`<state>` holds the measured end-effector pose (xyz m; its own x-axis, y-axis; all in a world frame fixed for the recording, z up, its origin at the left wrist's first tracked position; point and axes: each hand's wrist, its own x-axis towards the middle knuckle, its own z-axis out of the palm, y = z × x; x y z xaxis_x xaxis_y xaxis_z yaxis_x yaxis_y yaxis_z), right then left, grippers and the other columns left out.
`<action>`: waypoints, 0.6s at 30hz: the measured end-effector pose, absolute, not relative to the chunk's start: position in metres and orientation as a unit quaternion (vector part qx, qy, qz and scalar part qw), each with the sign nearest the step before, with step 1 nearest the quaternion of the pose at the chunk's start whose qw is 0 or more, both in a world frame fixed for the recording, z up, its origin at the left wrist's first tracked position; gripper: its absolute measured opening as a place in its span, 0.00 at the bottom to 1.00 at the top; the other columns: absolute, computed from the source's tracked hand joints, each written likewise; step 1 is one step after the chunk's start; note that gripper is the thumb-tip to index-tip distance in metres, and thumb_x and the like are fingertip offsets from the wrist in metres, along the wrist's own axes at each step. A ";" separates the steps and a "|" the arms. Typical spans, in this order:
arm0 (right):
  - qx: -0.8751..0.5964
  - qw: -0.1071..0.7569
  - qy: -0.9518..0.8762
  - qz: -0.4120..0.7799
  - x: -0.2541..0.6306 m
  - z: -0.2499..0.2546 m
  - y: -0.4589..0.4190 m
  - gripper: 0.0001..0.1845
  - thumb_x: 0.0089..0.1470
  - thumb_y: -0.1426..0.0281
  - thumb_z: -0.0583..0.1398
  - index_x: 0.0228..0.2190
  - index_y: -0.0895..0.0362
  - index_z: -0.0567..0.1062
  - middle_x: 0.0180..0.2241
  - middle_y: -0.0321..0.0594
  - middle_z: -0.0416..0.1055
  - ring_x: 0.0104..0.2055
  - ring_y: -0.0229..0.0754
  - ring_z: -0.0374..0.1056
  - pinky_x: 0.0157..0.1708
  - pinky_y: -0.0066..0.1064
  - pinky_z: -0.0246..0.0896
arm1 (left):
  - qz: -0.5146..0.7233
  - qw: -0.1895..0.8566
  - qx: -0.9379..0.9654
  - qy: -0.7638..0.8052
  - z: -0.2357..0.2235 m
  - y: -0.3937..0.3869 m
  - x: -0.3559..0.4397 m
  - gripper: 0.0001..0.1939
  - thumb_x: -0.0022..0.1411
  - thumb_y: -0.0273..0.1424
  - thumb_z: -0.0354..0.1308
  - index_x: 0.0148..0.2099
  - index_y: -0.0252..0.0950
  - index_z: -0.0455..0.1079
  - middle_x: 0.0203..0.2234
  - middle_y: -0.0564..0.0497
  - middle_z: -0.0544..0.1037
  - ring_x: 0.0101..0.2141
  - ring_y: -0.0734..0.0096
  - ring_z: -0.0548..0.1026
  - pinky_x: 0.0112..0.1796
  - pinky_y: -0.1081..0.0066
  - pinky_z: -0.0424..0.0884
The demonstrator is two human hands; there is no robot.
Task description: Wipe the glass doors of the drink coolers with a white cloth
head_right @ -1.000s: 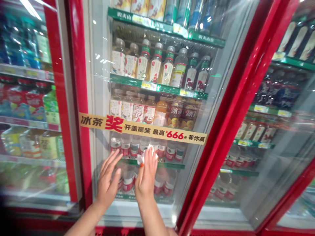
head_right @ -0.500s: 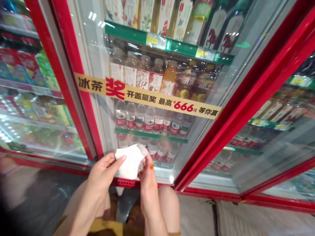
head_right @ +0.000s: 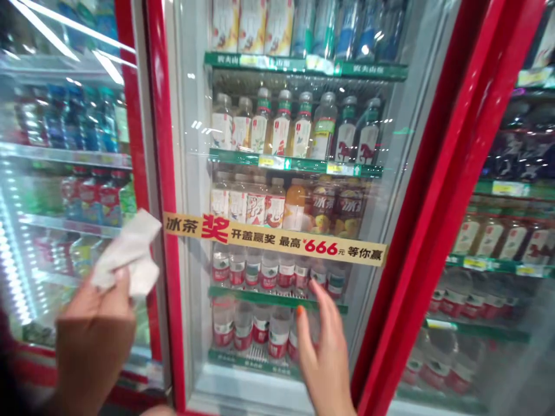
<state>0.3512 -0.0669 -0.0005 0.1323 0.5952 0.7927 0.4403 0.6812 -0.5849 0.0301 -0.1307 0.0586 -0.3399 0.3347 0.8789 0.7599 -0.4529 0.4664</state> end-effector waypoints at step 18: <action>-0.318 0.479 -0.681 -0.453 0.402 0.119 0.056 0.46 0.74 0.53 0.57 0.81 0.46 0.43 0.82 0.40 0.46 0.83 0.55 0.49 0.83 0.55 0.26 | -0.479 0.436 -0.586 -0.487 0.110 0.000 0.004 0.64 0.68 0.69 0.47 0.83 0.34 0.22 0.82 0.35 0.25 0.81 0.35 0.27 0.78 0.30 0.35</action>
<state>0.4025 0.0562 0.1193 -0.3388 -0.0010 0.9409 0.8677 0.3864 0.3128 0.0040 0.0003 0.1101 0.0658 0.1525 0.9861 0.9884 -0.1453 -0.0434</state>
